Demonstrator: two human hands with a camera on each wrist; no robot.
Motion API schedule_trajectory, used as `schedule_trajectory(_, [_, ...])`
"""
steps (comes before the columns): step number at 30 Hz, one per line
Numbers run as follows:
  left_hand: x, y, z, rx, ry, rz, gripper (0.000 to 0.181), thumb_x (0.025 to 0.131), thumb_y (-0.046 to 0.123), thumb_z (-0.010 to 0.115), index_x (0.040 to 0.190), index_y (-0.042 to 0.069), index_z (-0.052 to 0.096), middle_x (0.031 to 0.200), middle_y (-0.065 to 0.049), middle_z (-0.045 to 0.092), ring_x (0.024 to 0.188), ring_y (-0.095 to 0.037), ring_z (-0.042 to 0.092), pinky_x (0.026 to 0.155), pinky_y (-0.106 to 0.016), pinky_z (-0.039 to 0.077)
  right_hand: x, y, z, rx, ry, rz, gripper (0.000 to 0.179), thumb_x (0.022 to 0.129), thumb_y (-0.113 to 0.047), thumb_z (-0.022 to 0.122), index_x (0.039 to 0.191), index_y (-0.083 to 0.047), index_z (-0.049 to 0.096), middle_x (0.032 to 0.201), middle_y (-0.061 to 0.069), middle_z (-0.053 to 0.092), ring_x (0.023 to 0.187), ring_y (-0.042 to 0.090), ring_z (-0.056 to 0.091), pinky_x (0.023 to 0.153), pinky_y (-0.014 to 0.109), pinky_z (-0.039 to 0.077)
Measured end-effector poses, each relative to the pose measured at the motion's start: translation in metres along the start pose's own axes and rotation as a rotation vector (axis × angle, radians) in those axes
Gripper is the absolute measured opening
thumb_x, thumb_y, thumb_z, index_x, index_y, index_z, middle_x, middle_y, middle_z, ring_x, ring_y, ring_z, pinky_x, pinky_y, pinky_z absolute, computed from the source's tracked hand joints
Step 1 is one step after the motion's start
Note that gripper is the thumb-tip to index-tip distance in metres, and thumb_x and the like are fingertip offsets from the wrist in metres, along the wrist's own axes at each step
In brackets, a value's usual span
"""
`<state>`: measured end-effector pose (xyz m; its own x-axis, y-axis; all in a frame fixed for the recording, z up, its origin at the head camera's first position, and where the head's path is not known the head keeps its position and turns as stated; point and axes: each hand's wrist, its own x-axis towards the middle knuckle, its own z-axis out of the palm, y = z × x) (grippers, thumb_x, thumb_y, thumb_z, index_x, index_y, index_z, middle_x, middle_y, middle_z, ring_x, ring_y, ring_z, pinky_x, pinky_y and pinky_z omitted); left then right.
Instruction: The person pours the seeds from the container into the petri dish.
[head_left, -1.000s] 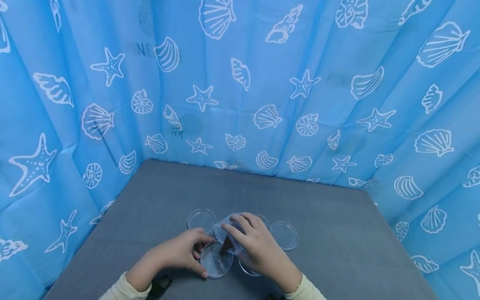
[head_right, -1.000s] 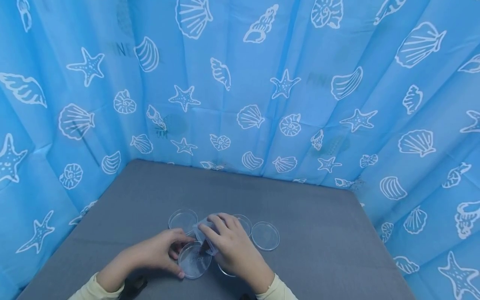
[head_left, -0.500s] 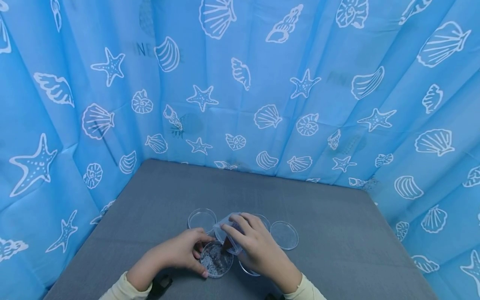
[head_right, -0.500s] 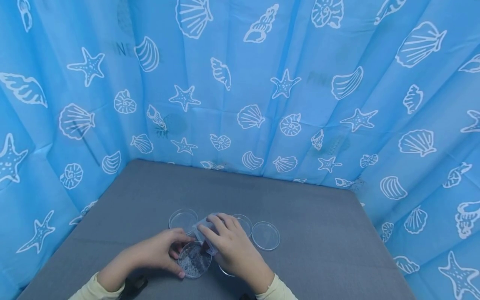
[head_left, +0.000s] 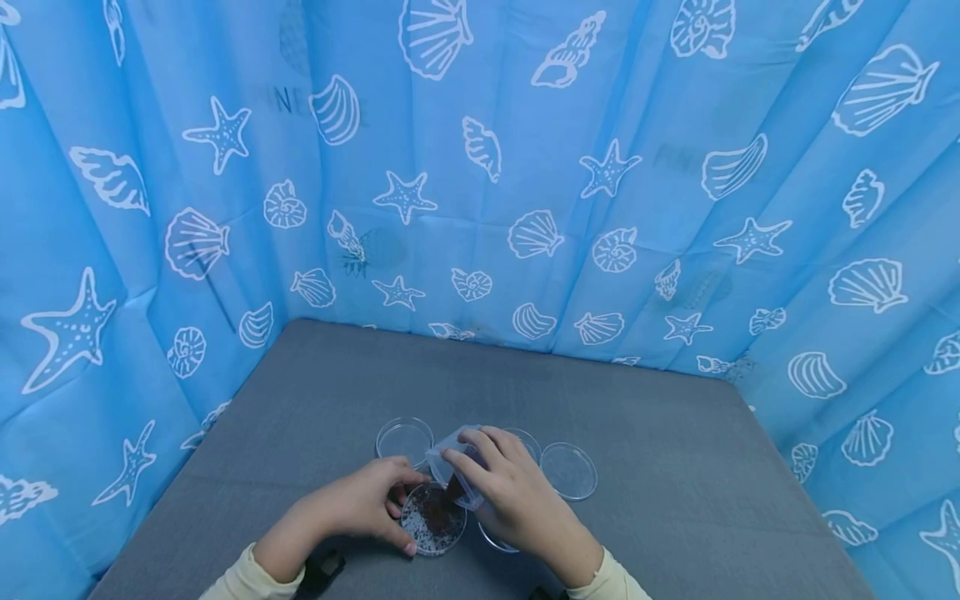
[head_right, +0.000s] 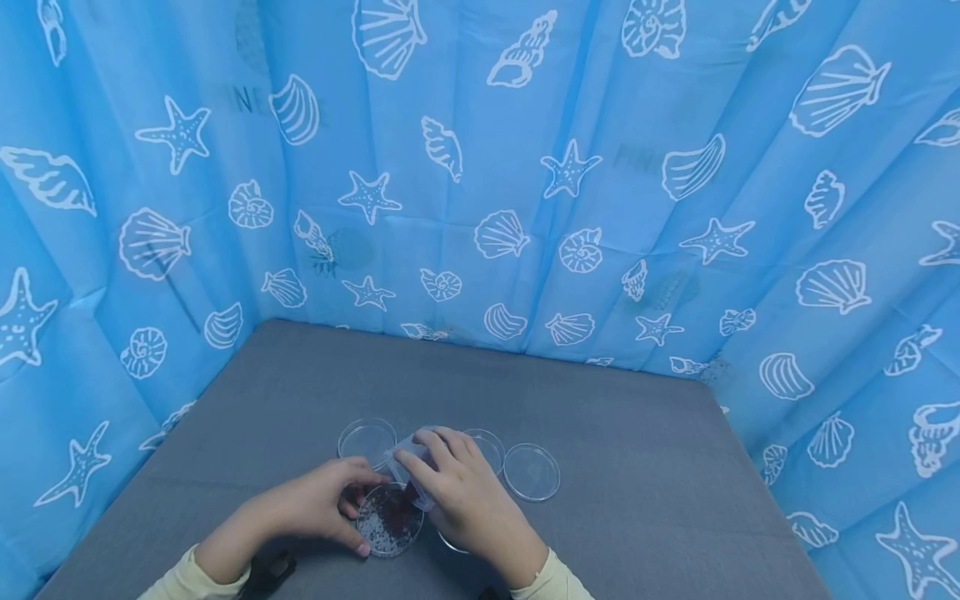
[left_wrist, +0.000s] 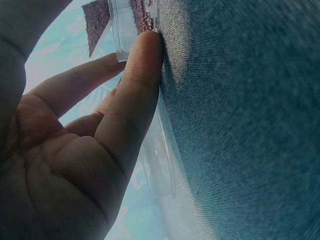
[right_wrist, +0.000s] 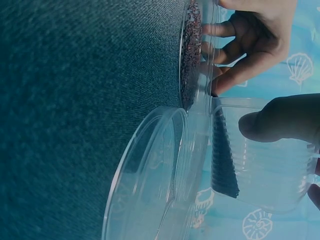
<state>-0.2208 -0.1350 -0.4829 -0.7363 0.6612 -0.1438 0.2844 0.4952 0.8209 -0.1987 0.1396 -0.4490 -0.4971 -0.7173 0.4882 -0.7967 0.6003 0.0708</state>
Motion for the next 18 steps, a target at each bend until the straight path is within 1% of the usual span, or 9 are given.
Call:
schedule_trajectory(2, [0.0, 0.0, 0.0, 0.002, 0.002, 0.003, 0.081, 0.073, 0.025, 0.1, 0.143, 0.006, 0.065, 0.108, -0.003, 0.058, 0.094, -0.013, 0.061, 0.076, -0.021, 0.06, 0.0, 0.001, 0.0, 0.004, 0.002, 0.005, 0.083, 0.072, -0.007, 0.095, 0.146, -0.022, 0.06, 0.142, 0.008, 0.061, 0.131, 0.026, 0.057, 0.111, 0.049, 0.053])
schedule_trajectory(5, [0.001, -0.001, 0.0, 0.005, 0.005, 0.008, 0.081, 0.073, 0.025, 0.1, 0.144, 0.006, 0.065, 0.108, -0.003, 0.058, 0.094, -0.012, 0.061, 0.076, -0.021, 0.06, -0.001, 0.002, 0.001, 0.01, 0.007, 0.025, 0.084, 0.071, -0.011, 0.097, 0.146, -0.021, 0.06, 0.141, 0.008, 0.061, 0.13, 0.026, 0.058, 0.109, 0.05, 0.054])
schedule_trajectory(11, [0.0, -0.001, 0.001, 0.008, 0.008, 0.008, 0.08, 0.073, 0.025, 0.1, 0.143, 0.009, 0.066, 0.107, -0.003, 0.058, 0.093, -0.012, 0.061, 0.075, -0.021, 0.06, -0.004, 0.009, 0.004, 0.043, 0.032, 0.111, 0.091, 0.065, -0.027, 0.103, 0.145, -0.017, 0.061, 0.137, 0.007, 0.064, 0.127, 0.027, 0.06, 0.104, 0.05, 0.057])
schedule_trajectory(15, [0.0, -0.001, 0.001, 0.014, 0.01, 0.005, 0.079, 0.073, 0.026, 0.1, 0.142, 0.01, 0.067, 0.107, -0.003, 0.058, 0.093, -0.012, 0.061, 0.074, -0.021, 0.06, -0.009, 0.015, 0.003, 0.066, 0.047, 0.169, 0.096, 0.062, -0.031, 0.104, 0.146, -0.015, 0.06, 0.14, 0.007, 0.063, 0.128, 0.026, 0.06, 0.104, 0.05, 0.057])
schedule_trajectory(18, [0.0, -0.002, 0.002, 0.017, 0.013, 0.006, 0.079, 0.073, 0.026, 0.1, 0.142, 0.01, 0.067, 0.107, -0.003, 0.058, 0.093, -0.012, 0.061, 0.075, -0.021, 0.06, -0.012, 0.021, 0.001, 0.111, 0.076, 0.207, 0.097, 0.063, -0.034, 0.104, 0.147, -0.012, 0.059, 0.141, 0.005, 0.063, 0.129, 0.025, 0.06, 0.103, 0.049, 0.057])
